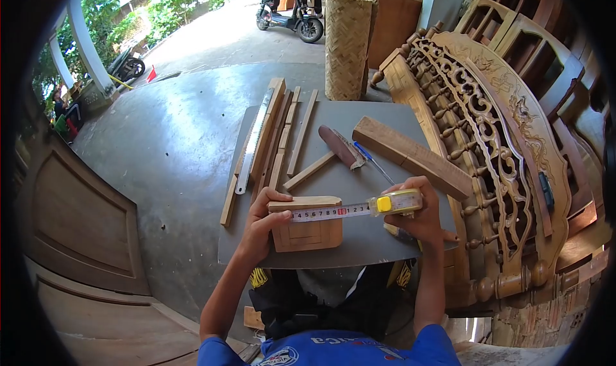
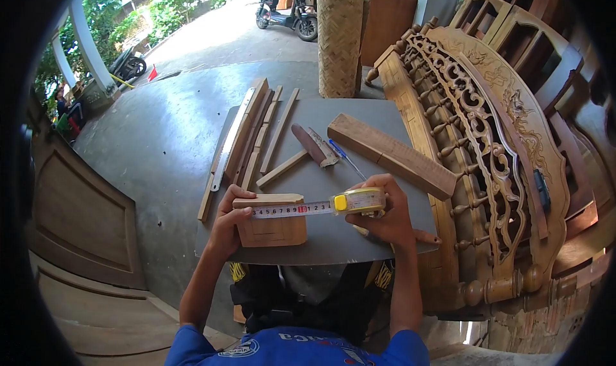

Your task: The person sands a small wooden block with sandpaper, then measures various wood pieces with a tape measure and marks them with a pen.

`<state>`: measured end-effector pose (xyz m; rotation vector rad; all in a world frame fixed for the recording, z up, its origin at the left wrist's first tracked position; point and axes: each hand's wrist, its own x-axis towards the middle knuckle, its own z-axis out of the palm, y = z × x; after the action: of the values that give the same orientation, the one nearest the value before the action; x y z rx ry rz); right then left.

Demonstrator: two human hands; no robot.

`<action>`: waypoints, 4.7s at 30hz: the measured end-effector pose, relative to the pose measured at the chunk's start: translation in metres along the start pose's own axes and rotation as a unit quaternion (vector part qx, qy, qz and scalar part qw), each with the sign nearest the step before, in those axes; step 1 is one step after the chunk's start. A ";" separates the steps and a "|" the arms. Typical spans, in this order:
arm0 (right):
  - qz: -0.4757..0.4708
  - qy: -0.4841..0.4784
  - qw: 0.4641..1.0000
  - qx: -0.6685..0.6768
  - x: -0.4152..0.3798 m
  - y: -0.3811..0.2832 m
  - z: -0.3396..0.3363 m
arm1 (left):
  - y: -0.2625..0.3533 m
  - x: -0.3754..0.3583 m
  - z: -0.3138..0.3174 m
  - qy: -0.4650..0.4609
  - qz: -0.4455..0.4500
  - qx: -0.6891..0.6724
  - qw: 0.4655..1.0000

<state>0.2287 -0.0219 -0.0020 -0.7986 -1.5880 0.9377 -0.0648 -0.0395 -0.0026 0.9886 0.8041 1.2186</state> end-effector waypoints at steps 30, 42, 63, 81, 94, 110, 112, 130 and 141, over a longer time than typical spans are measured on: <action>-0.086 -0.023 0.990 -0.106 -0.011 -0.022 0.039 | 0.001 -0.002 0.009 -0.057 0.078 0.254 0.962; 0.196 0.120 0.962 0.145 -0.029 -0.052 0.055 | -0.017 -0.026 0.049 0.108 0.301 0.510 0.798; -0.051 -0.062 0.997 0.003 0.008 -0.042 0.061 | 0.028 -0.033 0.038 0.011 0.157 0.337 0.928; 0.070 -0.084 0.992 -0.068 -0.004 -0.054 0.029 | 0.022 -0.021 0.024 -0.010 -0.037 0.113 0.993; 0.080 -0.108 0.986 -0.099 0.002 -0.054 0.036 | 0.022 -0.017 0.038 -0.055 -0.068 0.108 0.990; 0.092 -0.103 0.988 -0.067 0.003 -0.059 0.035 | 0.010 -0.014 0.032 -0.079 -0.064 0.042 0.994; 0.104 -0.098 0.988 -0.057 0.003 -0.058 0.036 | 0.009 -0.015 0.031 -0.078 -0.066 0.046 0.994; -0.021 -0.144 0.980 -0.134 0.003 -0.064 0.037 | 0.015 -0.017 0.038 -0.103 0.006 0.167 0.981; -0.003 -0.153 0.985 -0.080 -0.001 -0.057 0.029 | 0.014 -0.018 0.041 -0.089 -0.004 0.155 0.984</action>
<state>0.1995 -0.0540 0.0453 -0.7857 -1.9517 0.9715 -0.0357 -0.0636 0.0255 1.3258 0.8694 0.9975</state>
